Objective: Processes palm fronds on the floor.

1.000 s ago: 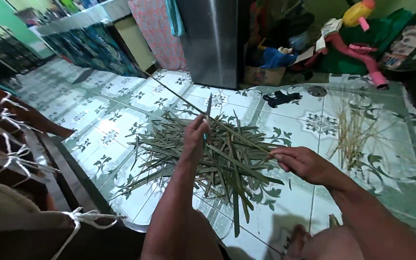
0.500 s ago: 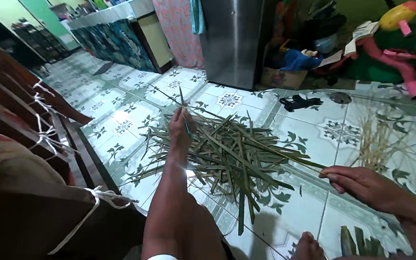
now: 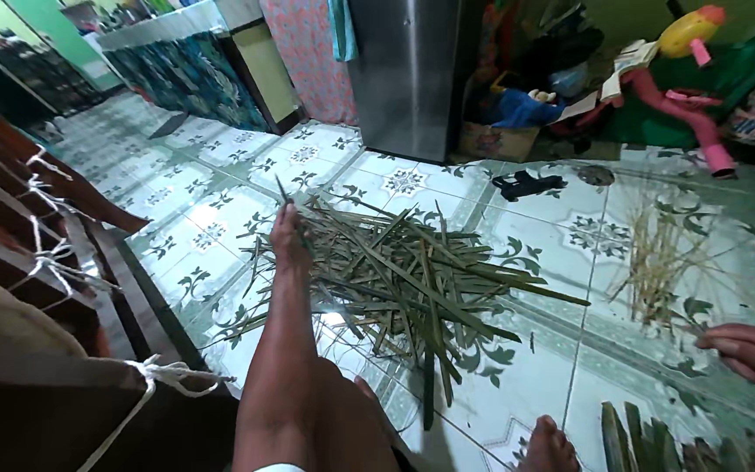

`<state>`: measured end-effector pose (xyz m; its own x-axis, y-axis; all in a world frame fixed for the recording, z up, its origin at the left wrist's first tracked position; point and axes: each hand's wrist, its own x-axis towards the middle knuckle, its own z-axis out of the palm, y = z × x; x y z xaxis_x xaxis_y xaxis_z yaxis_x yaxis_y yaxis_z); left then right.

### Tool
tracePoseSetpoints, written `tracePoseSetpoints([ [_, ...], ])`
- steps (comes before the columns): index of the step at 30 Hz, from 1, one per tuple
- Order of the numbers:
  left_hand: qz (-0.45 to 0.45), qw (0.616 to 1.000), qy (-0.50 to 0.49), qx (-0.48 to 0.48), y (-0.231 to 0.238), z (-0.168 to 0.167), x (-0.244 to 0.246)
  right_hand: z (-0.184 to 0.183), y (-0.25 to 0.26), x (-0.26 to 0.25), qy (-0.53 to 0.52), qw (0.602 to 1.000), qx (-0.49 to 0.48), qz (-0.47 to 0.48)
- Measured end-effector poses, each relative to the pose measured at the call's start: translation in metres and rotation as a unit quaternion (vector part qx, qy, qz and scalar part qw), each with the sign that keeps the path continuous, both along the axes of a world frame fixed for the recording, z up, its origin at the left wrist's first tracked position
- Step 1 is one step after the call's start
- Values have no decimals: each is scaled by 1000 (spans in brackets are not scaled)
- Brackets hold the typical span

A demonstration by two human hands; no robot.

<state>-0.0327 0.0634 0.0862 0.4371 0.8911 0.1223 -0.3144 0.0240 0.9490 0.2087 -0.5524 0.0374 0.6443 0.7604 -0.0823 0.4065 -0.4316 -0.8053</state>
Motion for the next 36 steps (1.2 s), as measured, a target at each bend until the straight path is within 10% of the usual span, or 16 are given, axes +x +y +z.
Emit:
tracePoseSetpoints([
  [8, -102, 898, 396, 161, -15, -45, 34, -12, 41, -2, -16, 996, 29, -79],
  [14, -202, 963, 170, 53, -98, -12, 73, 16, 144, -28, 51, 996, 39, -70],
  [21, -509, 824, 201, 145, -210, -7, 73, 25, 214, -61, 95, 987, 127, 25],
  [36, -325, 945, 27, -1, -119, 12, 46, 19, 209, -50, -52, 981, 132, 135],
])
